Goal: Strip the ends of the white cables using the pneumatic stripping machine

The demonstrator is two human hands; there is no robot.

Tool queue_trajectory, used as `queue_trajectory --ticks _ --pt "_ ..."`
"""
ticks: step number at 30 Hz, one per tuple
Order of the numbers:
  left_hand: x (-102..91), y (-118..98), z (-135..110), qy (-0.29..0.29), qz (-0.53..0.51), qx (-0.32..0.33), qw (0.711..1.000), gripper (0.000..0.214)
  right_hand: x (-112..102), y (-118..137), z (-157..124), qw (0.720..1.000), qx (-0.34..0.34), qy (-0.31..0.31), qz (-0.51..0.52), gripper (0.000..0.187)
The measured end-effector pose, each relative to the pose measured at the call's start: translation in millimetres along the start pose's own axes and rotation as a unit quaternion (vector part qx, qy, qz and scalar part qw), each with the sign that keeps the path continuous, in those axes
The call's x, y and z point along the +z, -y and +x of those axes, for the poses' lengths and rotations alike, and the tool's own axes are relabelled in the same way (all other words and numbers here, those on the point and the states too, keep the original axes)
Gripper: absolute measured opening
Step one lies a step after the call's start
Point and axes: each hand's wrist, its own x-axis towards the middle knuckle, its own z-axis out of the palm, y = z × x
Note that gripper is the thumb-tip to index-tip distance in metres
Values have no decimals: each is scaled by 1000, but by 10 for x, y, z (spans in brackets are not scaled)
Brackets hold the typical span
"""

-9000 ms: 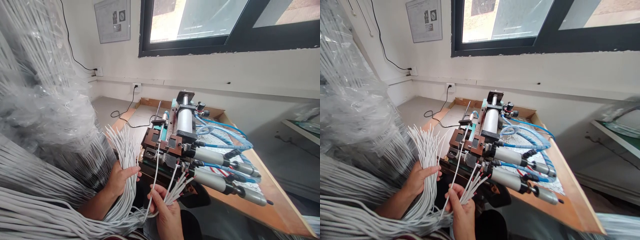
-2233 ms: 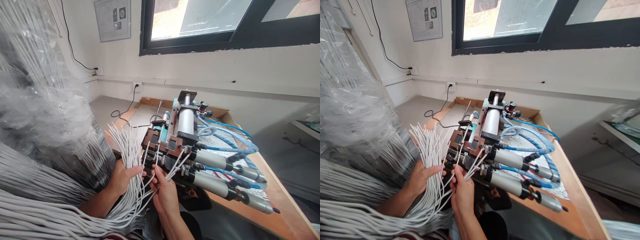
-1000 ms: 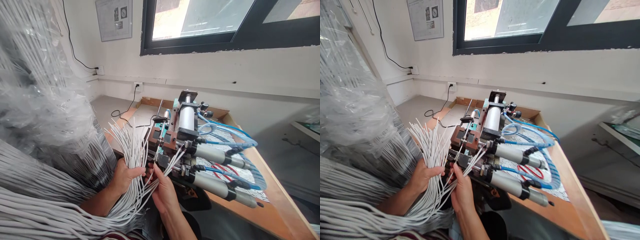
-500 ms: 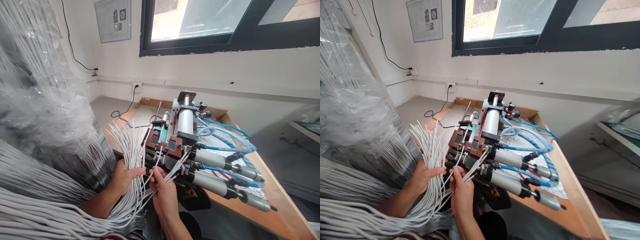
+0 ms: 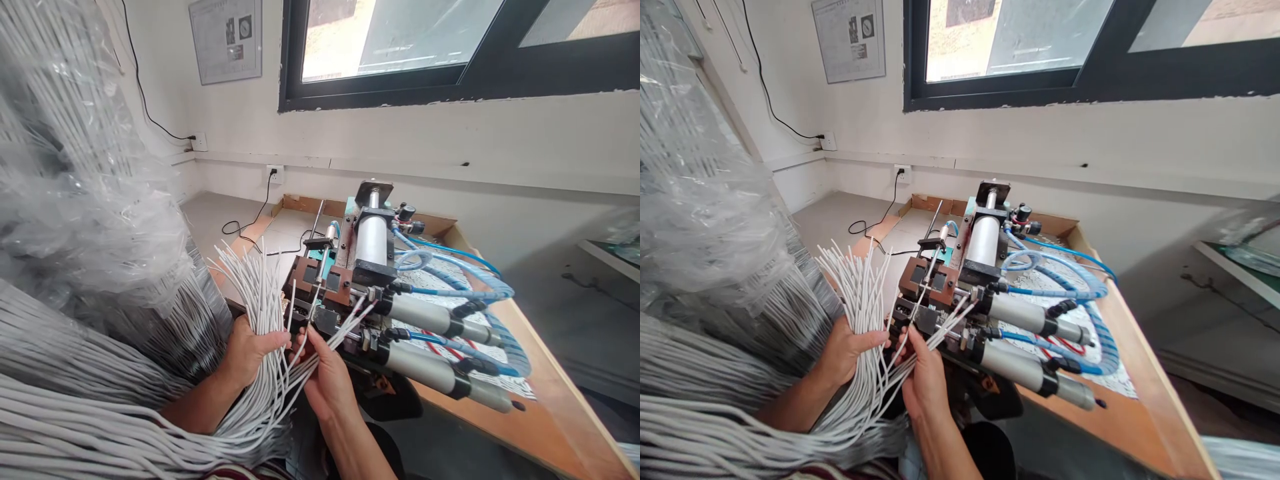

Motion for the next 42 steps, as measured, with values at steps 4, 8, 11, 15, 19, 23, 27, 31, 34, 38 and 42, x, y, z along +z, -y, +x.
queue_trajectory --ticks 4,8,11,15,19,23,27,31,34,38,42 --pt "13 -36 -15 18 55 3 998 17 2 -53 -103 997 -8 58 -53 24" --pt "15 -40 -20 39 92 8 995 14 -59 -104 -124 993 -82 31 -79 23" --pt "-5 -6 -14 45 84 3 995 13 -85 -102 -109 988 -132 -5 -78 21" --pt "-17 12 -1 20 48 -15 999 15 -41 -38 -82 991 -112 -66 -38 24" --pt "9 -22 1 3 19 -34 999 19 -1 20 -19 995 -69 -77 -6 26" --pt "18 -18 1 -1 5 -27 1000 20 -7 18 40 997 -43 -66 10 24" --pt "-5 23 10 -7 13 -17 1000 18 -47 -30 -4 999 -15 6 -28 24" --pt "-12 25 15 -27 52 20 998 18 -125 -93 -98 982 -65 67 -164 25" --pt "1 11 11 -4 71 14 997 18 -172 -135 -124 968 -118 66 -210 23" --pt "14 1 19 16 65 19 998 15 -167 -154 -106 978 -143 17 -153 21" --pt "27 -21 46 3 39 10 999 15 -110 -109 -80 986 -136 -24 -94 21"
